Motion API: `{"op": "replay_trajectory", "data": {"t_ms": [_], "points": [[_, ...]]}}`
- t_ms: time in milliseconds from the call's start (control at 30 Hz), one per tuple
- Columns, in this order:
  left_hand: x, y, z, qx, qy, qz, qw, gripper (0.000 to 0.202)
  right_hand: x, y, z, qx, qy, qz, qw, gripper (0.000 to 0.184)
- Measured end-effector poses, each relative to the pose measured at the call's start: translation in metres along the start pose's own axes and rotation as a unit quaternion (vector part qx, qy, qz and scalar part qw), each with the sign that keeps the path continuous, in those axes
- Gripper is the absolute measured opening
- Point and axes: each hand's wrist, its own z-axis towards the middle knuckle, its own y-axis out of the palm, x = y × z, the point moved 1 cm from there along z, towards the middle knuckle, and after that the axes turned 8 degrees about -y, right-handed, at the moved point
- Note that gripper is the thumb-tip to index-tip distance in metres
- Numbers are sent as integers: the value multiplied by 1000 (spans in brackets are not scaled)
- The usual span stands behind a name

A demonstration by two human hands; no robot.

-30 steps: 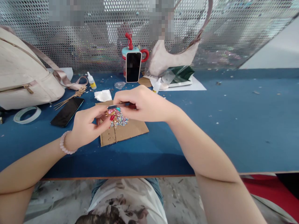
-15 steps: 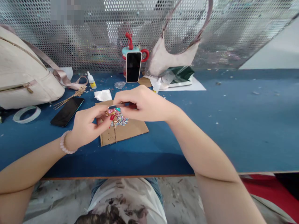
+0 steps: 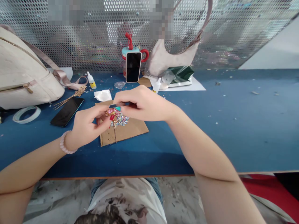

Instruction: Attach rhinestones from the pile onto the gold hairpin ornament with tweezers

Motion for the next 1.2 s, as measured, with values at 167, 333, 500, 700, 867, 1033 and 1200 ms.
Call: {"op": "replay_trajectory", "data": {"t_ms": [167, 333, 500, 700, 867, 1033, 1200], "points": [[1, -1, 0, -4, -4, -8, 1000, 12, -1, 1, 0, 0, 15, -3, 1000, 12], [-1, -1, 1, -19, -17, -22, 999, 12, -1, 1, 1, -1, 20, -8, 1000, 12], [-5, 2, 1, -73, -22, -22, 997, 10, 0, 1, 0, 2, 22, -11, 1000, 13], [-5, 6, -1, -99, -30, -5, 995, 16, 1, 1, 0, -5, 29, -7, 1000, 12], [-4, 5, -1, -103, -34, -5, 994, 17, 1, 1, 0, -7, 36, -18, 999, 13], [-4, 6, -1, -103, -36, -4, 994, 16, 1, 1, 0, -7, 40, -27, 999, 13], [-3, 6, -2, -105, -41, -1, 994, 16, 2, 1, 0, -15, 34, -21, 999, 12]]}}
